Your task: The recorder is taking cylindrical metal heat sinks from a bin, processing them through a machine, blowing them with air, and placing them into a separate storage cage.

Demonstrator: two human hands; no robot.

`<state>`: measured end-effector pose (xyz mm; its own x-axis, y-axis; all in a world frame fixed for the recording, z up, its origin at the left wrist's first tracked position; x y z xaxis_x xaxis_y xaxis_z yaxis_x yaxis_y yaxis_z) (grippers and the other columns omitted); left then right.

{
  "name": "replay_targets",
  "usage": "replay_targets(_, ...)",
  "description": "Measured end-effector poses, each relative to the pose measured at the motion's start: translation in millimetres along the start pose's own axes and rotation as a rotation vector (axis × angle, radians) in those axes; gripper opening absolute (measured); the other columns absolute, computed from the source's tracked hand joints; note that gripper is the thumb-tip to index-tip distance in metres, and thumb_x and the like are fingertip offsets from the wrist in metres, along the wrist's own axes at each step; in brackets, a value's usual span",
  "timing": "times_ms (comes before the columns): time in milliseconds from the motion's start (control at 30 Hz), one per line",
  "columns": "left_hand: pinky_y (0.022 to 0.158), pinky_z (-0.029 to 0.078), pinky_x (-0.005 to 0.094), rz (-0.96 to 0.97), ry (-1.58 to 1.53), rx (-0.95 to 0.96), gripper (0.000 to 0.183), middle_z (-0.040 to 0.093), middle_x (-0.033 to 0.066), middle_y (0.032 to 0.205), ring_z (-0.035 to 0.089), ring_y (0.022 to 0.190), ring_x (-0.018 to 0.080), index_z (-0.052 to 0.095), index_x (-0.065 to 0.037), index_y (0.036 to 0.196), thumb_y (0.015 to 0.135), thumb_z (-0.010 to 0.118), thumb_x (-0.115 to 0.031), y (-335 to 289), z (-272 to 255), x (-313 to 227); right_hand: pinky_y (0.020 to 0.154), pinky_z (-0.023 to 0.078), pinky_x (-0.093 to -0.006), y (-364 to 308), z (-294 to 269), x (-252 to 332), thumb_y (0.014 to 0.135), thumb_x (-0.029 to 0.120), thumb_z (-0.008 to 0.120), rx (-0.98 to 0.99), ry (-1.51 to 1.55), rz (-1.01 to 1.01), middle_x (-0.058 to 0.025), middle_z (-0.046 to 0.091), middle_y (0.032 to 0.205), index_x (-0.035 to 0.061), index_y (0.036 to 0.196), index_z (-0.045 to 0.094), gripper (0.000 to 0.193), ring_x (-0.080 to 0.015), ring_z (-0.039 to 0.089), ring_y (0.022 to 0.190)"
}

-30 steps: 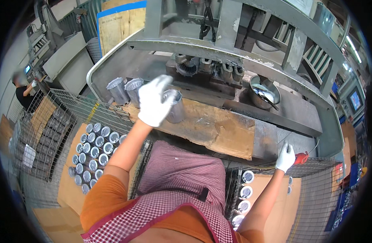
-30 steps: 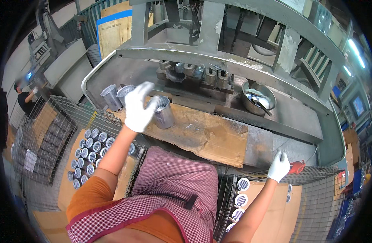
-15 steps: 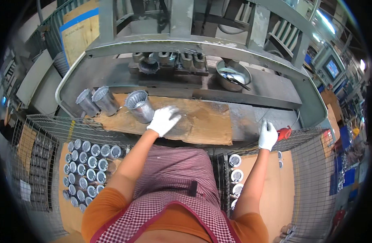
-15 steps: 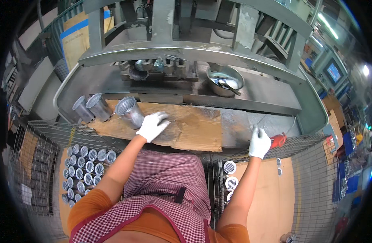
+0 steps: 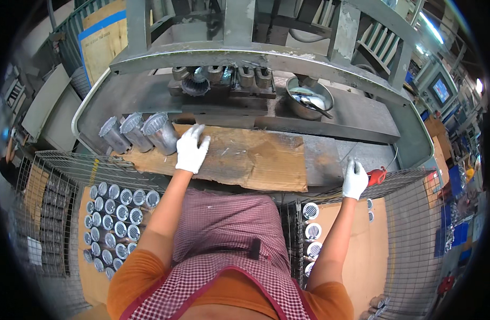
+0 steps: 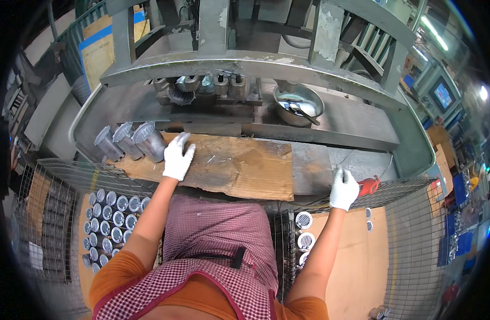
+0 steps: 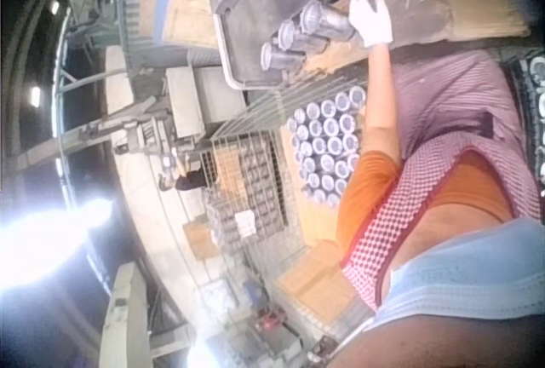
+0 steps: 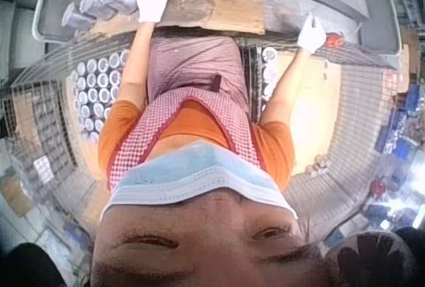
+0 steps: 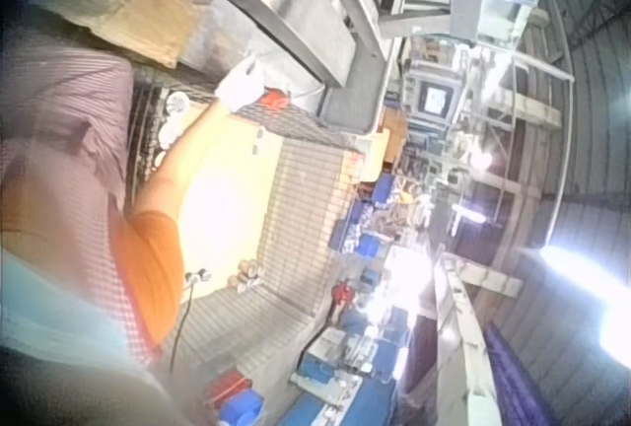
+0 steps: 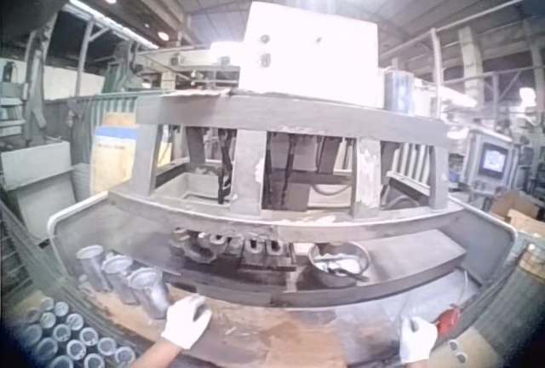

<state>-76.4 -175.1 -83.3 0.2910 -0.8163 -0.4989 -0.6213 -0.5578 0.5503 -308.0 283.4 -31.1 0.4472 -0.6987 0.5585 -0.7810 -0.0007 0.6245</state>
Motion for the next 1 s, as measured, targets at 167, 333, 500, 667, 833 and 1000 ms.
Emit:
replay_targets(167,0.093,0.045,0.0449,0.191,0.207,-0.192,0.042,0.059,0.0214,0.119,0.057,0.107,0.0380,0.061,-0.007,0.117,0.080,0.069,-0.025,-7,-21,-33,0.060,0.045,-0.0355,1,10,-25,0.091,0.029,0.062,0.023,0.030,0.055,-0.0182,0.064,0.070,-0.0012,0.085,0.067,0.031,-0.0228,0.052,0.056)
replay_targets(333,0.087,0.042,0.0444,-0.050,0.331,0.461,0.039,0.063,0.0119,0.114,0.056,0.104,0.0297,0.063,-0.016,0.118,0.085,0.061,-0.036,-1,20,-11,0.061,0.045,-0.0338,0,9,-23,0.091,0.028,0.063,0.040,0.047,0.093,-0.0170,0.064,0.069,-0.0009,0.089,0.068,0.029,-0.0213,0.054,0.057)
replay_targets(500,0.088,0.041,0.0446,0.121,0.272,0.069,0.040,0.062,0.0104,0.117,0.057,0.104,0.0301,0.063,-0.015,0.119,0.086,0.060,-0.038,-5,6,-19,0.060,0.045,-0.0334,1,12,-21,0.091,0.027,0.063,0.063,0.019,0.106,-0.0159,0.065,0.070,-0.0013,0.090,0.068,0.029,-0.0193,0.054,0.058)
replay_targets(667,0.089,0.040,0.0459,0.156,0.307,-0.177,0.041,0.061,0.0104,0.118,0.056,0.105,0.0288,0.062,-0.013,0.119,0.086,0.060,-0.037,-6,-13,-27,0.058,0.043,-0.0346,1,9,-21,0.091,0.025,0.062,0.000,0.033,0.040,-0.0172,0.064,0.069,-0.0020,0.087,0.066,0.028,-0.0201,0.051,0.055)
replay_targets(833,0.089,0.040,0.0455,0.052,0.323,0.279,0.040,0.061,0.0101,0.119,0.056,0.107,0.0290,0.062,-0.014,0.120,0.086,0.061,-0.036,-7,20,-12,0.056,0.041,-0.0363,1,10,-20,0.092,0.026,0.062,0.053,-0.007,0.080,-0.0193,0.060,0.066,-0.0029,0.082,0.062,0.030,-0.0215,0.044,0.053)
replay_targets(1000,0.090,0.040,0.0443,0.122,0.314,-0.069,0.041,0.061,0.0100,0.119,0.055,0.108,0.0292,0.063,-0.014,0.119,0.087,0.060,-0.038,-6,-2,-22,0.056,0.038,-0.0324,1,12,-23,0.094,0.029,0.060,0.063,-0.021,0.078,-0.0106,0.052,0.062,-0.0032,0.083,0.062,0.034,-0.0136,0.039,0.058)
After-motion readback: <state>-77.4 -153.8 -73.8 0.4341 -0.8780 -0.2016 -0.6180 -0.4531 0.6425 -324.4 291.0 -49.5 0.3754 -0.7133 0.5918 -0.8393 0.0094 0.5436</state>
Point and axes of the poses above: each hand's wrist, its own y-axis towards the middle knuckle, its own z-axis out of the palm, x = y × z, the point moved 7 cm from there along y, towards the middle knuckle
